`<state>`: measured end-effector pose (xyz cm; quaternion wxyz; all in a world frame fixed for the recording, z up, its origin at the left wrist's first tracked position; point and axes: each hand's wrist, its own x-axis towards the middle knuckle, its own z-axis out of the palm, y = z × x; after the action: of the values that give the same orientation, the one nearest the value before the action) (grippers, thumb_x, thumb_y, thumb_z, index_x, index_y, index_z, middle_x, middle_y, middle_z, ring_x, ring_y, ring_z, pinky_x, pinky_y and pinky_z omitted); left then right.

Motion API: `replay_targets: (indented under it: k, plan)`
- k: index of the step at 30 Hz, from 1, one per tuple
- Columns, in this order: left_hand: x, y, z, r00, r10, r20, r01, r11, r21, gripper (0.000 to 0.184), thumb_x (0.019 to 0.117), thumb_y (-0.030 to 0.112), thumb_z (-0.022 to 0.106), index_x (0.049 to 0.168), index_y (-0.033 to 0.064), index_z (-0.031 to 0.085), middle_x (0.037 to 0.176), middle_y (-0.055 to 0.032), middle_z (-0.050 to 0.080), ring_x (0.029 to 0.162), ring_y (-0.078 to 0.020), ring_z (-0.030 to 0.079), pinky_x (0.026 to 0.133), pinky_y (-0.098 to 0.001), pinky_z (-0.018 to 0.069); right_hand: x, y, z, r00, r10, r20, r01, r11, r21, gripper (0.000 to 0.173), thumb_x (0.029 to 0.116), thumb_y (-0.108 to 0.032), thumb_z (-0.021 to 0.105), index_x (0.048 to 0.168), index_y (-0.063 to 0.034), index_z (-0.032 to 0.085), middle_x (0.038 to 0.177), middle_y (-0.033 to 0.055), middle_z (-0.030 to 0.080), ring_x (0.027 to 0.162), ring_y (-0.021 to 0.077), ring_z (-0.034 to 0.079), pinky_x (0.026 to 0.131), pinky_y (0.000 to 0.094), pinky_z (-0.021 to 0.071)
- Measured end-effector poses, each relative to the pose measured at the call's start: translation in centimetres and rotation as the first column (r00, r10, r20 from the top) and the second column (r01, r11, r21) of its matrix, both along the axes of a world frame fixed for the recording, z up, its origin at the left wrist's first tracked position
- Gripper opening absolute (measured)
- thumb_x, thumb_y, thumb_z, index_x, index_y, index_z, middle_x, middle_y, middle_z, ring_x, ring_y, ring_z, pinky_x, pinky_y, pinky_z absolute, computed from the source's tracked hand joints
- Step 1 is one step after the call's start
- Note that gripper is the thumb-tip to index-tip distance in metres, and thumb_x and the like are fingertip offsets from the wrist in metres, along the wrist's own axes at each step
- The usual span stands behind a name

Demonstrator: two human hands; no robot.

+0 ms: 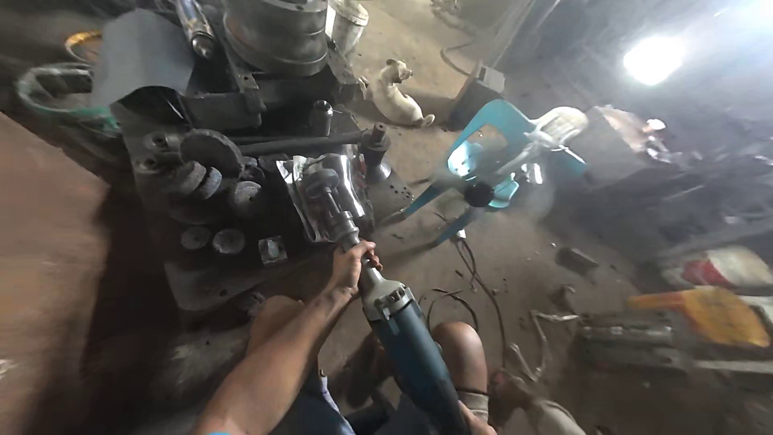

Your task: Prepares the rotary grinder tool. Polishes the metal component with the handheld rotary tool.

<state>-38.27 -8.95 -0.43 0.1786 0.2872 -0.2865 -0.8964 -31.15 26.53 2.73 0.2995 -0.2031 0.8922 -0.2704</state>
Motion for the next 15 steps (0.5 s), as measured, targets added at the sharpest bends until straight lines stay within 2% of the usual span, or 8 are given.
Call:
replay_targets:
  k: [8, 15]
  plan:
    - [-0.4, -0.5, -1.1, 1.0, -0.001, 0.019, 0.002, 1.0, -0.012, 0.01, 0.099, 0.003, 0.051, 0.089, 0.0046, 0.051, 0.063, -0.0053, 0.054, 0.052, -0.0183, 0.058, 0.058, -0.0364, 0.0593, -0.4, -0.6, -0.3, 0.999, 0.013, -0.031, -0.012, 0.999, 0.038, 0.045, 0.0919, -0.046, 0.074, 0.112, -0.0057, 0.07, 0.088, 0.0108, 0.074, 0.083, 0.0238, 0.073, 0.078, 0.0516, 0.0598]
    - [-0.5, -0.6, -1.2, 0.999, 0.002, 0.036, -0.002, 1.0, -0.001, 0.011, 0.099, 0.001, 0.051, 0.088, 0.0045, 0.051, 0.062, -0.0053, 0.053, 0.051, -0.0182, 0.058, 0.057, -0.0367, 0.0593, -0.4, -0.7, -0.6, 0.999, 0.025, -0.039, -0.024, 1.0, 0.015, 0.044, 0.0924, -0.045, 0.075, 0.112, -0.0053, 0.07, 0.088, 0.0109, 0.074, 0.084, 0.0232, 0.074, 0.079, 0.051, 0.06]
